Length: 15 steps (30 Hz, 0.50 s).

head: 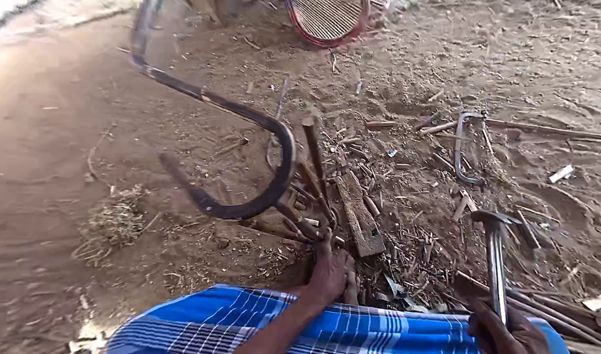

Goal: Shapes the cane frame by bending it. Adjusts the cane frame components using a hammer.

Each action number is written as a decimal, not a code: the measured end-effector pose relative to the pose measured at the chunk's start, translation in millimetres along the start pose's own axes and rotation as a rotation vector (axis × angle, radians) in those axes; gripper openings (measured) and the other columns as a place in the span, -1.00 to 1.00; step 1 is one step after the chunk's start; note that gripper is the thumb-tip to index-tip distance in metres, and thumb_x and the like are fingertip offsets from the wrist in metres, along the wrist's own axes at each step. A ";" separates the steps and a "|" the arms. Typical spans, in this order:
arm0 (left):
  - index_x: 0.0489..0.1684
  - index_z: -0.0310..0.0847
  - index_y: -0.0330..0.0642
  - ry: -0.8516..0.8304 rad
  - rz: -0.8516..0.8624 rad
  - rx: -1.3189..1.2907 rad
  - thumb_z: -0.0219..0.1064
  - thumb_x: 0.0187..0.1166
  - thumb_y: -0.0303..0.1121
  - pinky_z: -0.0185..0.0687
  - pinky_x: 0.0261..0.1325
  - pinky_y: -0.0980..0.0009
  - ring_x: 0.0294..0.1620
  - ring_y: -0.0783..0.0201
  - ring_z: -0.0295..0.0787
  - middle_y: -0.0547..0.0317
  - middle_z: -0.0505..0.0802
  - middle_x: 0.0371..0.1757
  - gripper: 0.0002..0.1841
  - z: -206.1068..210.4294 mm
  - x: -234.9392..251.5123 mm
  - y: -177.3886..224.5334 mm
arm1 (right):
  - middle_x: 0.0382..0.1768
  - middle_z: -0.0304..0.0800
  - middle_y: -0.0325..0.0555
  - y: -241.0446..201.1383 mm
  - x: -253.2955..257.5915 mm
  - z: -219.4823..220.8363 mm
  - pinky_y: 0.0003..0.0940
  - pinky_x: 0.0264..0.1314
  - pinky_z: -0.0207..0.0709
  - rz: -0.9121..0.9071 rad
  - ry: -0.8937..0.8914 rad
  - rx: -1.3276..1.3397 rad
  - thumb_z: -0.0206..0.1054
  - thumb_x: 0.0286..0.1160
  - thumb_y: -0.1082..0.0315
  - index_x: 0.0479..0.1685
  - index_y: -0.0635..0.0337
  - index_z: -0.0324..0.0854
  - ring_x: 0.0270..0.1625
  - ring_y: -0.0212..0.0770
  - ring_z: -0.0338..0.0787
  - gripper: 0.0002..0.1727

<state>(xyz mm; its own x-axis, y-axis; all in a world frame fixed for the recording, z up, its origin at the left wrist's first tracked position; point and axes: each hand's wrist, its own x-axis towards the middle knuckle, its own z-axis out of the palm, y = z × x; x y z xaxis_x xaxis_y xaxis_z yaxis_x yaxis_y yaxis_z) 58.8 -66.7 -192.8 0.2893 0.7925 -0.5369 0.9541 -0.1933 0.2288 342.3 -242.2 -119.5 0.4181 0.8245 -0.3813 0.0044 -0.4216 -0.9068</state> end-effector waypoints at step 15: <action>0.28 0.78 -0.07 0.514 0.613 -0.978 0.37 0.66 -0.35 0.92 0.17 0.21 0.07 0.06 0.93 0.07 0.93 0.15 -0.72 -155.0 -183.2 -61.1 | -0.59 0.72 -0.17 -81.4 -3.8 80.8 -0.47 -0.84 0.34 -0.175 -0.468 0.032 0.20 0.76 0.23 -0.05 0.20 0.63 -0.80 -0.38 0.47 -0.78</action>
<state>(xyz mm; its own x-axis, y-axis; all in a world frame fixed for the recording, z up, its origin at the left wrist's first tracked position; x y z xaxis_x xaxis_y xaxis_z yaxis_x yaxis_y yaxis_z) -64.5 -110.4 17.5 0.3898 0.8997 0.1966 0.1543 -0.2743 0.9492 267.0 -180.6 -58.8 -0.0393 0.9658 -0.2564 0.0072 -0.2563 -0.9666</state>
